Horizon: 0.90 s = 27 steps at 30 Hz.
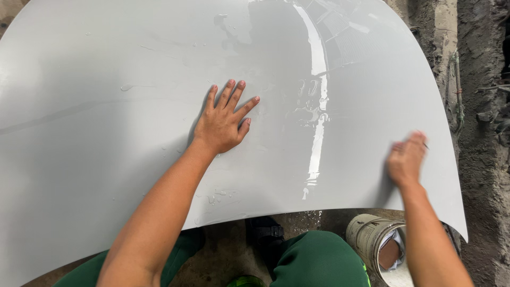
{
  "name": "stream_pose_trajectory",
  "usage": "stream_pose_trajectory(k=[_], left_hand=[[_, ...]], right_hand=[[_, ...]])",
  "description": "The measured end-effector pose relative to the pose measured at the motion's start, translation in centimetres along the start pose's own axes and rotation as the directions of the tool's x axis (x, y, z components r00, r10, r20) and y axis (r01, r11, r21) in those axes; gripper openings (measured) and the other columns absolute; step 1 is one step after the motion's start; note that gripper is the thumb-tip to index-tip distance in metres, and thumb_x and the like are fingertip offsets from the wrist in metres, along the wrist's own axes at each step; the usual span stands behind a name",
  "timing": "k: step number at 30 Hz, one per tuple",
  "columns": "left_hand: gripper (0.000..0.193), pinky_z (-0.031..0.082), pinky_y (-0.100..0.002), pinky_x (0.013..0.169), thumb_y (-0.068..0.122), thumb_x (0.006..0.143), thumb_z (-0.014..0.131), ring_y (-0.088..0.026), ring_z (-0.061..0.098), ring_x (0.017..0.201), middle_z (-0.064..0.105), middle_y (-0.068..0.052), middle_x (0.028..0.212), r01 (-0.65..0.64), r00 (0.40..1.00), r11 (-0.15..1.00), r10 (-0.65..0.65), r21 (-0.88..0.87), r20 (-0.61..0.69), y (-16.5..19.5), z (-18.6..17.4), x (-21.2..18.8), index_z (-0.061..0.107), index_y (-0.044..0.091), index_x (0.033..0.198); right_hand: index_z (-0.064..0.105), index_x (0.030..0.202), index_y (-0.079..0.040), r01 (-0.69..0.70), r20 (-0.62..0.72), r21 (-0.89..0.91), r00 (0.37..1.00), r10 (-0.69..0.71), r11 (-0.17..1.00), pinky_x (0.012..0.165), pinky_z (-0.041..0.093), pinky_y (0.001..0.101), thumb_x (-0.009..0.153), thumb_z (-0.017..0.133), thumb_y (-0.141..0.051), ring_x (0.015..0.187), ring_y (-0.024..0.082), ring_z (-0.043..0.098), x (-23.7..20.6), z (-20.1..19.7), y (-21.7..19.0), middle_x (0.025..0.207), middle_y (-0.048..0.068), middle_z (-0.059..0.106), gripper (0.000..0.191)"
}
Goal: The person wets a large white car hood panel and sands its surface using a hand sanding block, working the block in strokes across the wet panel while steadying it with the other hand. They occasionally reach into a nearby bucket and continue sanding different areas of the panel.
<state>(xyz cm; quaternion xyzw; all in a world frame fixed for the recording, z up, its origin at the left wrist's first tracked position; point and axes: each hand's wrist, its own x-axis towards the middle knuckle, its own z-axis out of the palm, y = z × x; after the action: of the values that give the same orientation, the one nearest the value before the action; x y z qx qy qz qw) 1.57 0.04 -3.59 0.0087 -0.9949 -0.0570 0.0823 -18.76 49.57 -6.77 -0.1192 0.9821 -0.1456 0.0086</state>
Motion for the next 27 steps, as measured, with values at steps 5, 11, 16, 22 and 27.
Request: stream_pose_trajectory(k=[5, 11, 16, 22, 27], left_hand=[[0.057, 0.011, -0.059, 0.123, 0.042, 0.104, 0.036, -0.030, 0.016, 0.156, 0.022, -0.012, 0.169, -0.026, 0.999, 0.999, 0.026, 0.028, 0.020, 0.3, -0.5, 0.0, 0.034, 0.032, 0.160], [0.057, 0.013, -0.059, 0.124, 0.041, 0.104, 0.037, -0.031, 0.019, 0.156, 0.024, -0.012, 0.169, -0.041, 0.999, 0.999, 0.041, 0.013, -0.023, 0.4, -1.1, 0.2, 0.036, 0.029, 0.160], [0.058, 0.013, -0.059, 0.123, 0.041, 0.103, 0.037, -0.030, 0.019, 0.156, 0.024, -0.011, 0.169, -0.032, 0.999, 0.999, 0.032, 0.014, -0.008, 0.4, -1.0, 0.3, 0.036, 0.028, 0.159], [0.059, 0.014, -0.059, 0.122, 0.042, 0.101, 0.038, -0.032, 0.020, 0.155, 0.024, -0.012, 0.168, -0.030, 0.999, 0.998, 0.028, 0.055, 0.029, 0.7, -0.9, 0.6, 0.036, 0.029, 0.159], [0.060, 0.017, -0.059, 0.124, 0.041, 0.100, 0.041, -0.032, 0.025, 0.155, 0.030, -0.014, 0.168, -0.037, 0.999, 0.999, 0.037, 0.032, -0.006, 1.3, -1.4, 0.9, 0.038, 0.028, 0.159]], right_hand=[[0.022, 0.154, 0.020, 0.506, 0.018, -0.002, 0.862, -0.506, 0.862, 0.126, 0.008, 0.0579, 0.106, 0.042, -0.023, 0.156, 0.048, 0.013, 0.0, 4.1, -18.4, 0.164, 0.038, 0.019, 0.067], [0.020, 0.159, 0.007, 0.664, 0.168, 0.065, 0.729, -0.664, 0.745, 0.127, 0.009, 0.0503, 0.105, 0.044, -0.030, 0.156, 0.038, 0.013, 0.5, 6.0, -25.3, 0.167, 0.026, 0.018, 0.069], [0.018, 0.159, 0.014, 0.454, 0.013, -0.089, 0.891, -0.454, 0.887, 0.132, 0.010, 0.0508, 0.111, 0.040, -0.023, 0.160, 0.045, 0.014, 4.6, -0.8, -6.7, 0.169, 0.034, 0.017, 0.065], [0.019, 0.156, 0.016, -0.053, -0.038, -0.008, 0.998, 0.053, 0.999, 0.127, 0.005, 0.0500, 0.109, 0.035, -0.035, 0.156, 0.047, 0.011, 5.5, -2.2, 1.4, 0.165, 0.036, 0.015, 0.071], [0.021, 0.154, 0.017, 0.463, 0.006, 0.055, 0.886, -0.464, 0.885, 0.127, 0.013, 0.0540, 0.104, 0.045, -0.020, 0.155, 0.048, 0.017, 1.2, 1.4, -12.9, 0.163, 0.036, 0.022, 0.068]])
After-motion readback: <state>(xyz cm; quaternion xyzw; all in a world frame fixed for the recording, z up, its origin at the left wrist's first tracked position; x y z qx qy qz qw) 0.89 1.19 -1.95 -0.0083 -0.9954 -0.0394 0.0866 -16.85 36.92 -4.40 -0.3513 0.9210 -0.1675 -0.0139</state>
